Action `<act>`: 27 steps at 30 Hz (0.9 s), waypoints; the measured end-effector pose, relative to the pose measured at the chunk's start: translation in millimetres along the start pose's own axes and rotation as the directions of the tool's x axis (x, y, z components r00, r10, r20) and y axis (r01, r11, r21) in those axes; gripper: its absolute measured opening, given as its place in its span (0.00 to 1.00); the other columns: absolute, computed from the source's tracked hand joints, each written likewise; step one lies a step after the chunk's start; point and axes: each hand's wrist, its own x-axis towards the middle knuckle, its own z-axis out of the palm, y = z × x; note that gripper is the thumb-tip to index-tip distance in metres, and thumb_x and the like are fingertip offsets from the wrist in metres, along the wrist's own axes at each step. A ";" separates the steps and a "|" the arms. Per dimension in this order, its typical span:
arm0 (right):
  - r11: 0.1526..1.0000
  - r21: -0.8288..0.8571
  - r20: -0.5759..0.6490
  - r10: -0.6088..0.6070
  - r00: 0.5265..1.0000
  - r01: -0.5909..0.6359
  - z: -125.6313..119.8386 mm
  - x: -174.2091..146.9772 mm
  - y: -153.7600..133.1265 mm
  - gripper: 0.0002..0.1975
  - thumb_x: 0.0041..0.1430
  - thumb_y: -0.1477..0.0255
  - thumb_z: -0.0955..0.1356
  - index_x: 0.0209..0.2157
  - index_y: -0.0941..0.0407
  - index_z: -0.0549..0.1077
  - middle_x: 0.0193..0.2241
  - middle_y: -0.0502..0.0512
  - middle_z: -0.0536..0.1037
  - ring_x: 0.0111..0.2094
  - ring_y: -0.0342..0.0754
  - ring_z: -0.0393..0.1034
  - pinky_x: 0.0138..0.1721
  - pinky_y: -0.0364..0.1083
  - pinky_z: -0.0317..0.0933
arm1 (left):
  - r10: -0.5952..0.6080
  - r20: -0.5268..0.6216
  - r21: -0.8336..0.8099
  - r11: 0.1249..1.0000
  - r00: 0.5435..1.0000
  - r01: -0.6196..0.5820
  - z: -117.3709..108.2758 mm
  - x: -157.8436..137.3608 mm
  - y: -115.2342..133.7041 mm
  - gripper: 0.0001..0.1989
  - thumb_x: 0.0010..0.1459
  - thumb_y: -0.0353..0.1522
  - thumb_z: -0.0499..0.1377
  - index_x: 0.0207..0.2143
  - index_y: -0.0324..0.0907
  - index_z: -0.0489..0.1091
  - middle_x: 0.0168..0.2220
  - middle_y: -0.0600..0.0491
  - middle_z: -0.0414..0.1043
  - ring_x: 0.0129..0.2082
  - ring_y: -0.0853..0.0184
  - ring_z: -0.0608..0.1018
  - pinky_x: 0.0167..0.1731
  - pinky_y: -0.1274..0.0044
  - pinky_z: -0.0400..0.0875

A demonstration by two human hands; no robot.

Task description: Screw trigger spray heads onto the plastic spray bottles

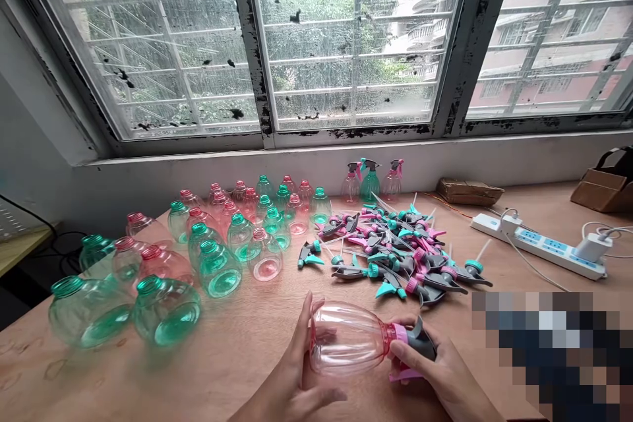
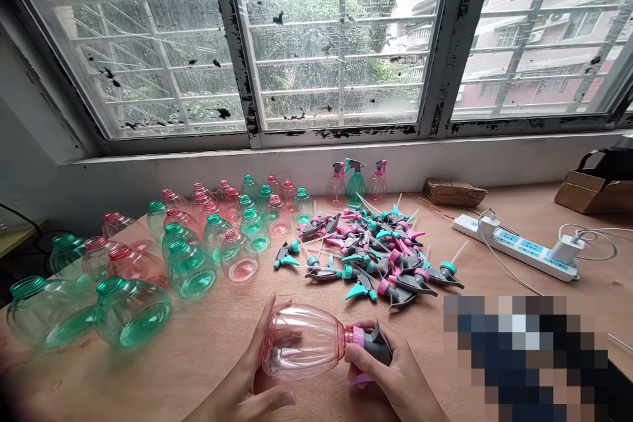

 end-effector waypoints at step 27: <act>1.000 0.012 0.012 0.010 1.000 -0.010 0.5 -0.7 -0.7 0.22 0.49 0.58 0.78 0.39 0.58 0.75 0.20 0.50 0.82 0.21 0.48 0.75 0.25 0.44 0.70 | 0.009 0.030 0.009 1.000 1.000 -0.010 1.4 0.1 9.4 0.49 0.64 0.39 0.63 0.70 0.64 0.28 0.74 0.51 0.36 0.67 0.52 0.60 0.67 0.61 0.51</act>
